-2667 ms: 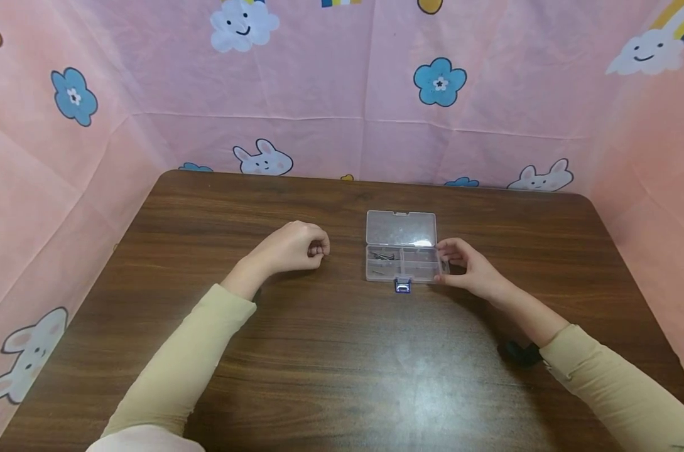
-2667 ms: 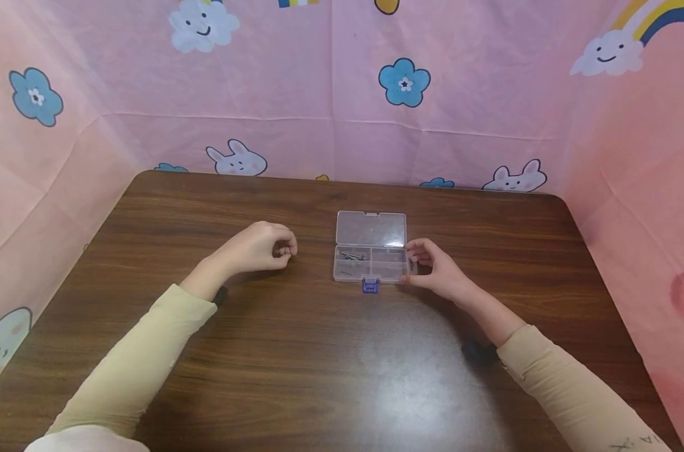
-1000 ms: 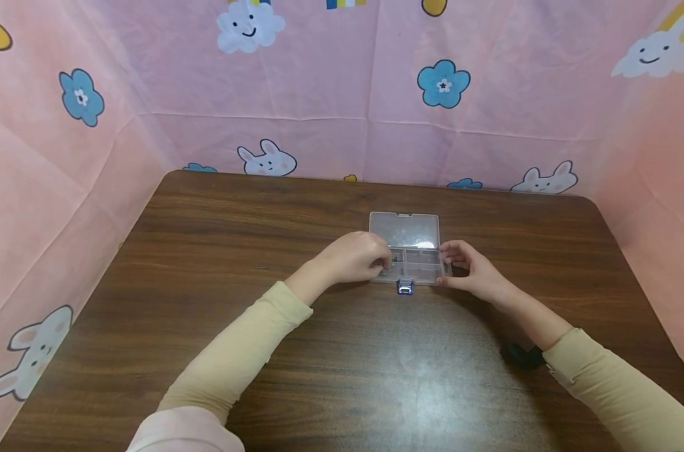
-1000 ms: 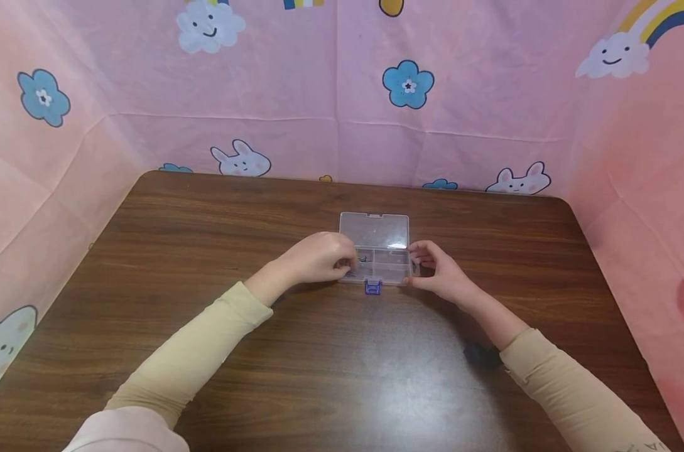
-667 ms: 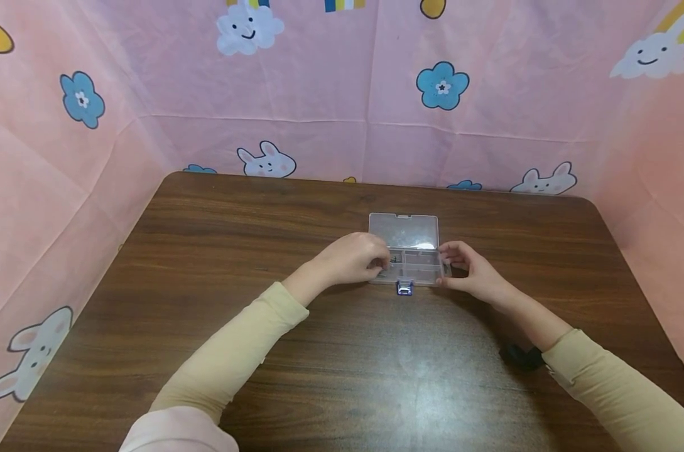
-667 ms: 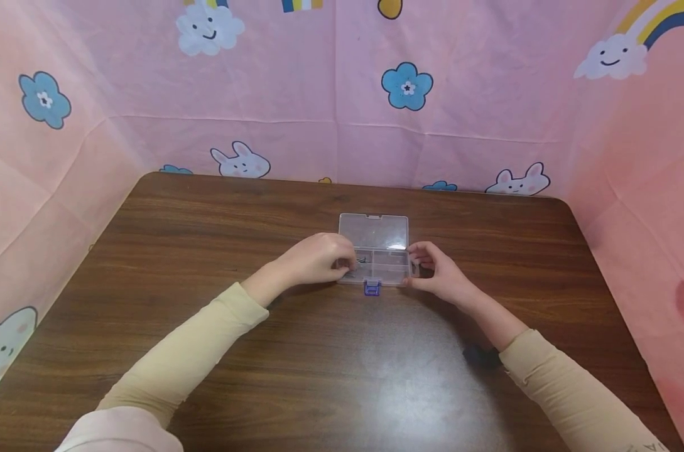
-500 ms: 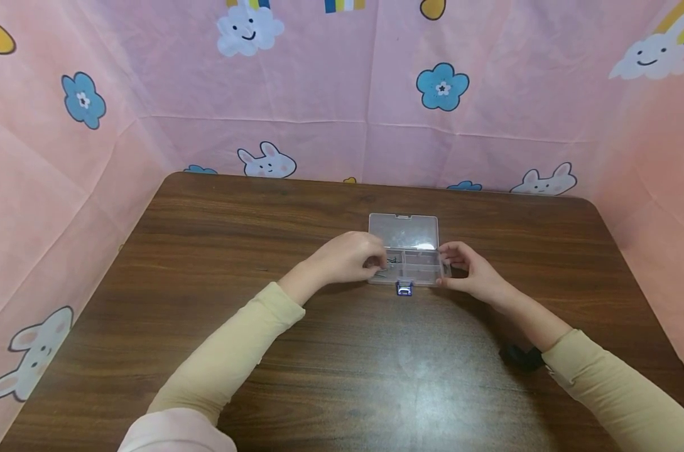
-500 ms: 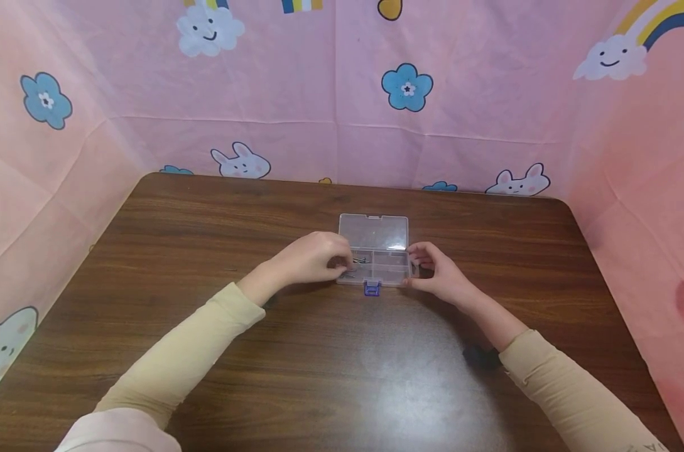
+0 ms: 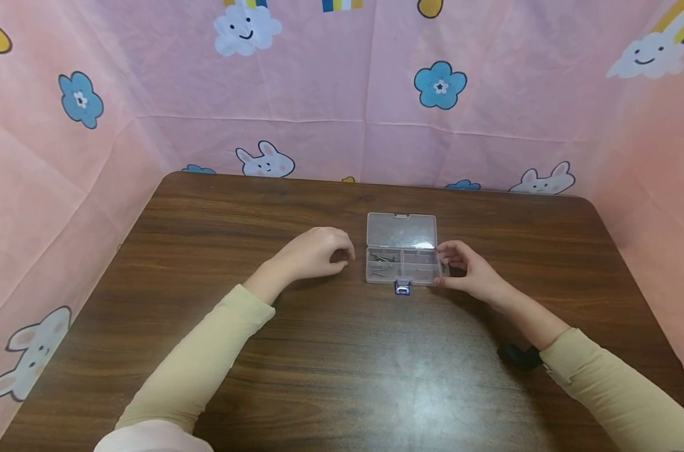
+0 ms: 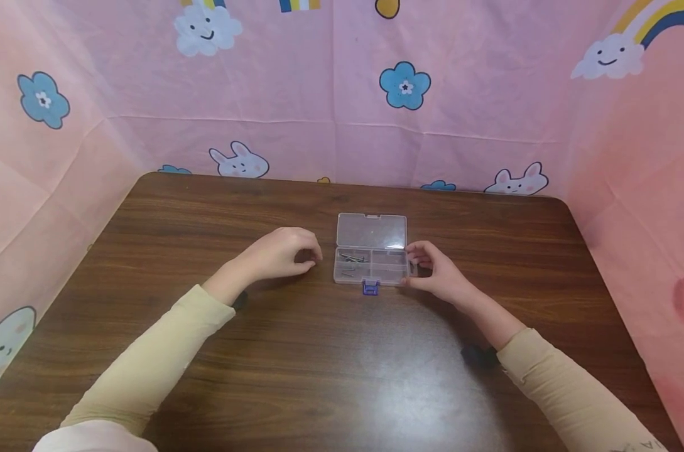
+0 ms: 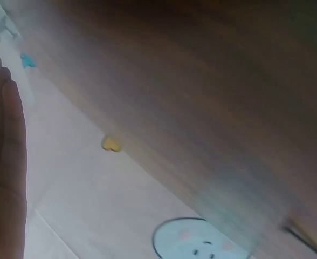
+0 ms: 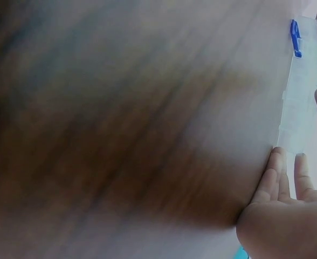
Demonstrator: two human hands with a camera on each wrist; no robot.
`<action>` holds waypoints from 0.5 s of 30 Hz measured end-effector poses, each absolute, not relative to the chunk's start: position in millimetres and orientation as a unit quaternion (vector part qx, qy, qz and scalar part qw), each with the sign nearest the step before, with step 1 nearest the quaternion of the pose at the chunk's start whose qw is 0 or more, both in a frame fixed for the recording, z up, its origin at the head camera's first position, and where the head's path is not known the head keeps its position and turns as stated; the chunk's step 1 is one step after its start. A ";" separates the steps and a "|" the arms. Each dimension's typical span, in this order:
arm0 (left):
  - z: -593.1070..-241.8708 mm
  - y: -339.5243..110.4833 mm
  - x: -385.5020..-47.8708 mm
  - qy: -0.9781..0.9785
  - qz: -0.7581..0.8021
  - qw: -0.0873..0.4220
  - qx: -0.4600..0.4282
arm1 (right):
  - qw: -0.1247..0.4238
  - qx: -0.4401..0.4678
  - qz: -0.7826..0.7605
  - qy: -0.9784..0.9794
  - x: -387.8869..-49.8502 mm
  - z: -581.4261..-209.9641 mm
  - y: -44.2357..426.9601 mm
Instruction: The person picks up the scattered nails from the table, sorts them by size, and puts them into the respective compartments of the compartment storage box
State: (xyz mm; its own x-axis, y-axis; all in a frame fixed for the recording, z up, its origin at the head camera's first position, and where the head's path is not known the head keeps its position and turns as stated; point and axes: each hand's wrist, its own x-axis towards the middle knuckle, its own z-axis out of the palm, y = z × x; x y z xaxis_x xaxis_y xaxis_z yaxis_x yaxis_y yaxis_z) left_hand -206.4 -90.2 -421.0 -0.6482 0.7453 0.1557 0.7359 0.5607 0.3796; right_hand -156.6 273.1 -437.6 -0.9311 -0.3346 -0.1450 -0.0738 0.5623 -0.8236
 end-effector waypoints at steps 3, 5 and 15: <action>-420.9 -101.4 -205.7 0.888 0.214 0.019 0.407 | 0.142 -0.118 -0.452 0.872 -156.4 -437.1 273.0; -421.0 -107.7 -205.7 0.891 0.215 0.023 0.398 | 0.141 -0.119 -0.449 0.874 -156.2 -436.9 272.9; -421.8 -135.8 -208.2 0.903 0.223 0.037 0.366 | 0.141 -0.119 -0.449 0.875 -155.5 -436.4 272.8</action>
